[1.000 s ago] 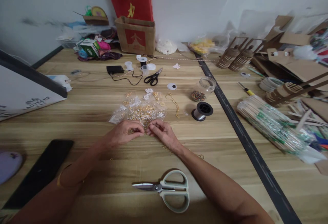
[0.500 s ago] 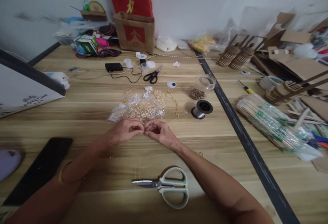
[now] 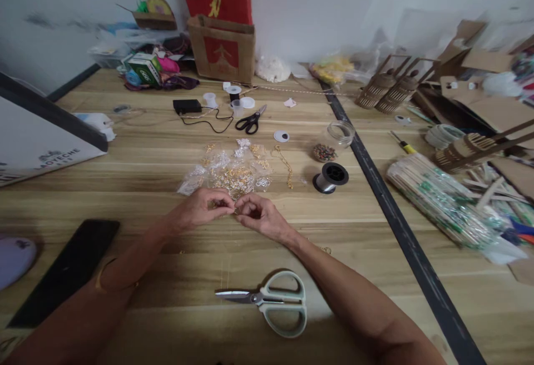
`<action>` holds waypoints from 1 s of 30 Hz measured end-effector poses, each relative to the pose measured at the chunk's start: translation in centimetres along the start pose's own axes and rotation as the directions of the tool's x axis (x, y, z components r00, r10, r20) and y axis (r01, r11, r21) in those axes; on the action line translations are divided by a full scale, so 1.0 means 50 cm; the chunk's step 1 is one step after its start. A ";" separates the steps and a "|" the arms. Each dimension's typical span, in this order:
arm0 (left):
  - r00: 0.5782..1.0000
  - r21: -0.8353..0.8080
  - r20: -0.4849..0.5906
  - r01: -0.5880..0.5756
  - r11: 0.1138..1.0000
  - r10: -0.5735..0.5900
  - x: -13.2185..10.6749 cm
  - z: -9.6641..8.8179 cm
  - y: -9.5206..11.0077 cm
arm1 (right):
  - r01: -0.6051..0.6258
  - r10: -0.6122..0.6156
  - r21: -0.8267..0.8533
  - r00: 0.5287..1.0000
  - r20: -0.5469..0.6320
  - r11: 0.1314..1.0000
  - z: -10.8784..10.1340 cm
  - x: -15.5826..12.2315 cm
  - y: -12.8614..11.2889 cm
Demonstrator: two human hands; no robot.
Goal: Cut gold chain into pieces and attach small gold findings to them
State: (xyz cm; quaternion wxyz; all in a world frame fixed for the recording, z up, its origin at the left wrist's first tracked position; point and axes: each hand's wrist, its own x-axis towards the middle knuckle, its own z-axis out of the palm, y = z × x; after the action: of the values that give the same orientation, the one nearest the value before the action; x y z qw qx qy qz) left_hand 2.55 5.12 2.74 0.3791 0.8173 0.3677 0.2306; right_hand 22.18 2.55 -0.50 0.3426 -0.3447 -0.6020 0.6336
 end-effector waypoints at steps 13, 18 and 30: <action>1.000 -0.007 0.018 0.021 1.000 -0.021 0.000 -0.001 -0.001 | 0.030 -0.030 0.022 0.999 -0.012 0.999 0.001 0.001 0.002; 1.000 0.014 0.019 0.021 1.000 -0.022 0.000 0.002 -0.003 | 0.053 -0.053 0.010 0.997 -0.059 0.999 0.000 0.004 0.010; 0.998 0.038 0.007 0.062 0.997 -0.062 -0.001 0.005 0.005 | 0.047 -0.050 -0.050 0.996 -0.069 0.998 -0.001 0.005 0.013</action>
State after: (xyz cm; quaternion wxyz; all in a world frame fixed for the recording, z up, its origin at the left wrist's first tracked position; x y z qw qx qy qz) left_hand 2.78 4.86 2.78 0.3719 0.8135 0.3956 0.2083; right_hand 22.10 2.76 -1.17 0.3706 -0.3603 -0.6127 0.5979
